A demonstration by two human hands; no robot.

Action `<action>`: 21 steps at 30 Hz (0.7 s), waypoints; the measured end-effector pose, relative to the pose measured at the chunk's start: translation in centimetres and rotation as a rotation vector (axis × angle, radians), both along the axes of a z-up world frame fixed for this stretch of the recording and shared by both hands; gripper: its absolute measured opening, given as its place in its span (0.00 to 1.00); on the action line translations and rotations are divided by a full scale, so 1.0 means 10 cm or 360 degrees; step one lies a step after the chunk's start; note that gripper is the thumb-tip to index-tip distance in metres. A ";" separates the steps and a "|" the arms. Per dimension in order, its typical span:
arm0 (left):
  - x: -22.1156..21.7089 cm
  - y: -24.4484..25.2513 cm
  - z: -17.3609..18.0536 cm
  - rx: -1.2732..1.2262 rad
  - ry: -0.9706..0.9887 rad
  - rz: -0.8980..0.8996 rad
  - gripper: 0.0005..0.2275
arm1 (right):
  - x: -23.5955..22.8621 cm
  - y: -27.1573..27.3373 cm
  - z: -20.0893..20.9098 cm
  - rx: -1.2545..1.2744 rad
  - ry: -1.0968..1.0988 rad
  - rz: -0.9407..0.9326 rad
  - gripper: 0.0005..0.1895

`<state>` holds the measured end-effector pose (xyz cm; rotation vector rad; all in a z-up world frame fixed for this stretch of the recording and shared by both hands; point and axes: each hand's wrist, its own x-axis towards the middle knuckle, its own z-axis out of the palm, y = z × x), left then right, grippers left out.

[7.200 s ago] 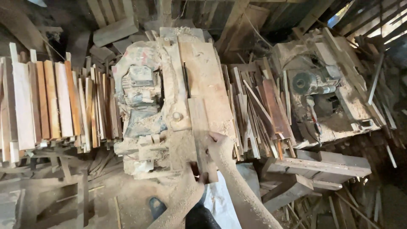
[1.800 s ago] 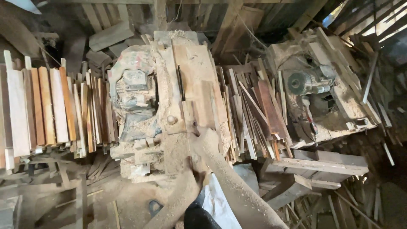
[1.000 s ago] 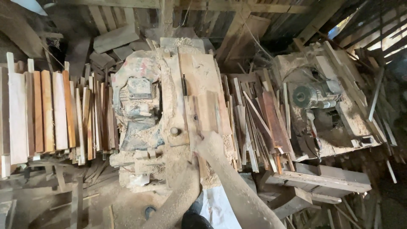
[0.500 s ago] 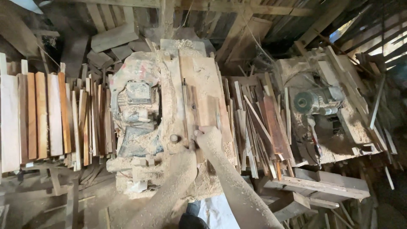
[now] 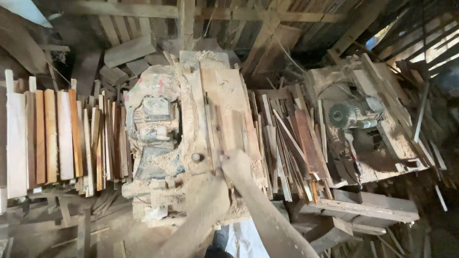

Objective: Feeding thin wooden strips into a woodworking machine for processing.

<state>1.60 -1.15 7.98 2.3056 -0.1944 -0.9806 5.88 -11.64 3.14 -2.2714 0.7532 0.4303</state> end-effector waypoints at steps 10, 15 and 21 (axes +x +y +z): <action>-0.69 0.62 0.22 -0.0716 0.0922 0.0948 0.12 | -1.26 -0.44 -0.16 0.0317 -0.0877 0.0550 0.33; -0.39 0.58 0.78 -0.0972 0.0144 0.0640 0.16 | -0.81 -0.37 0.31 0.0466 -0.1815 0.0609 0.19; -0.40 0.44 0.38 -0.0284 0.0210 0.0102 0.18 | -0.40 -0.46 0.42 0.0183 -0.0785 0.0109 0.27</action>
